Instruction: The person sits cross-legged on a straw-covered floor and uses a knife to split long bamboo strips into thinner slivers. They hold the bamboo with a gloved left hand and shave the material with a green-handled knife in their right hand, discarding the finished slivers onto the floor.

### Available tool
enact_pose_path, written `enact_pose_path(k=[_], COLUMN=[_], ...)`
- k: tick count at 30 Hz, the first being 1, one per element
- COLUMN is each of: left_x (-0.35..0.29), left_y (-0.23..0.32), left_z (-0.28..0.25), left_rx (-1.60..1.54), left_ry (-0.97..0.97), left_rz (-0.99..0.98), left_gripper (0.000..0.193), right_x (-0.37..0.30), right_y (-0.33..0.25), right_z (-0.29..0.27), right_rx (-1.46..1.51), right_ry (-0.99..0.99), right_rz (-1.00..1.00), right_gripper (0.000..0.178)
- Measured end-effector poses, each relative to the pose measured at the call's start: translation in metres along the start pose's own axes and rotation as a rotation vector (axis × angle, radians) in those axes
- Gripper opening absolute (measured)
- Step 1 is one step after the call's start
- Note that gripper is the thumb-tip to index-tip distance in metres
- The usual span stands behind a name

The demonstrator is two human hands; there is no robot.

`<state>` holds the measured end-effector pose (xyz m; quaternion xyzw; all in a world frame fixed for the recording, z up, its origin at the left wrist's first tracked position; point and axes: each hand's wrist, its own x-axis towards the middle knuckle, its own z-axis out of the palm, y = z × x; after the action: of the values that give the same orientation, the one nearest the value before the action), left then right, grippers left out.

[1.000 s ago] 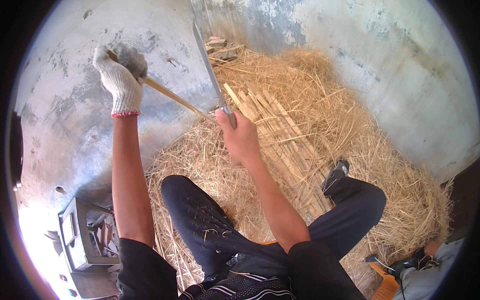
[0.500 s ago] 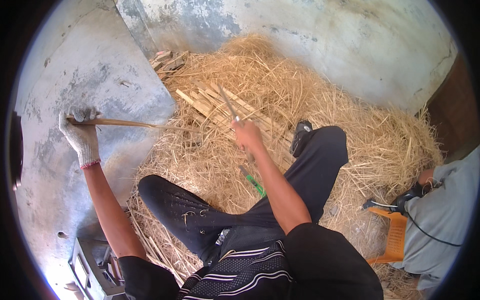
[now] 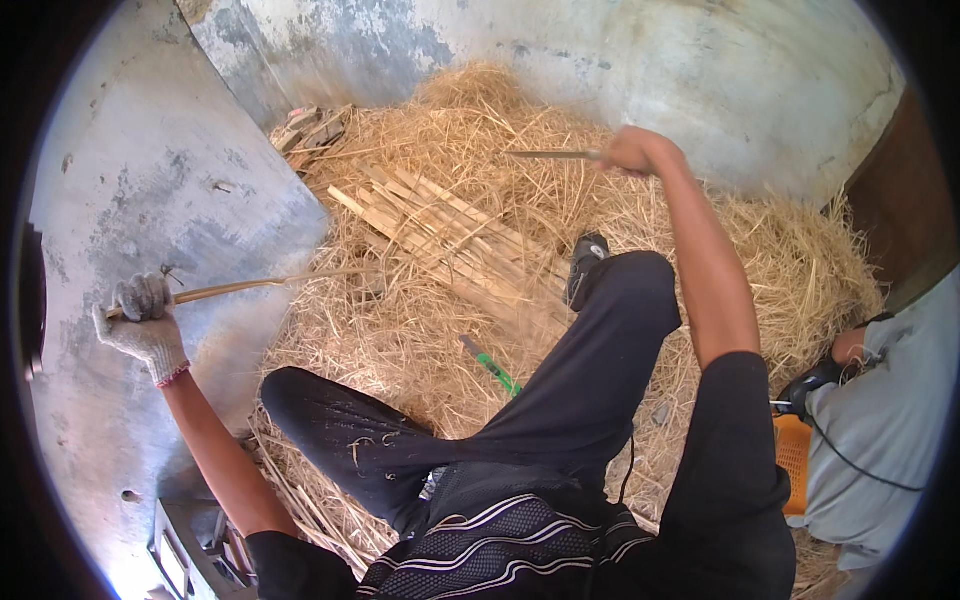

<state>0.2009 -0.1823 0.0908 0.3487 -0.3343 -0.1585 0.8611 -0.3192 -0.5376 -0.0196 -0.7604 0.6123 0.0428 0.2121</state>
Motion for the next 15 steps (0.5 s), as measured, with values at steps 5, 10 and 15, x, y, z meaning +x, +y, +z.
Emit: enact_pose_path(k=[5, 10, 15], left_x=[-0.005, -0.006, -0.020], left_y=[-0.013, -0.009, -0.008], left_z=[0.016, -0.002, -0.011], left_rx=[0.002, 0.022, -0.011], left_ry=[0.008, 0.073, -0.082], left_rz=[-0.014, 0.032, 0.069], left_gripper=[0.049, 0.051, 0.060], right_x=[0.015, 0.021, 0.028], right_y=[0.167, 0.231, 0.344], right_z=[0.103, 0.195, 0.261], right_rx=[0.024, -0.286, -0.361], right_ry=[0.233, 0.299, 0.385], right_rz=[0.158, 0.358, 0.497], right_gripper=[0.053, 0.034, 0.015])
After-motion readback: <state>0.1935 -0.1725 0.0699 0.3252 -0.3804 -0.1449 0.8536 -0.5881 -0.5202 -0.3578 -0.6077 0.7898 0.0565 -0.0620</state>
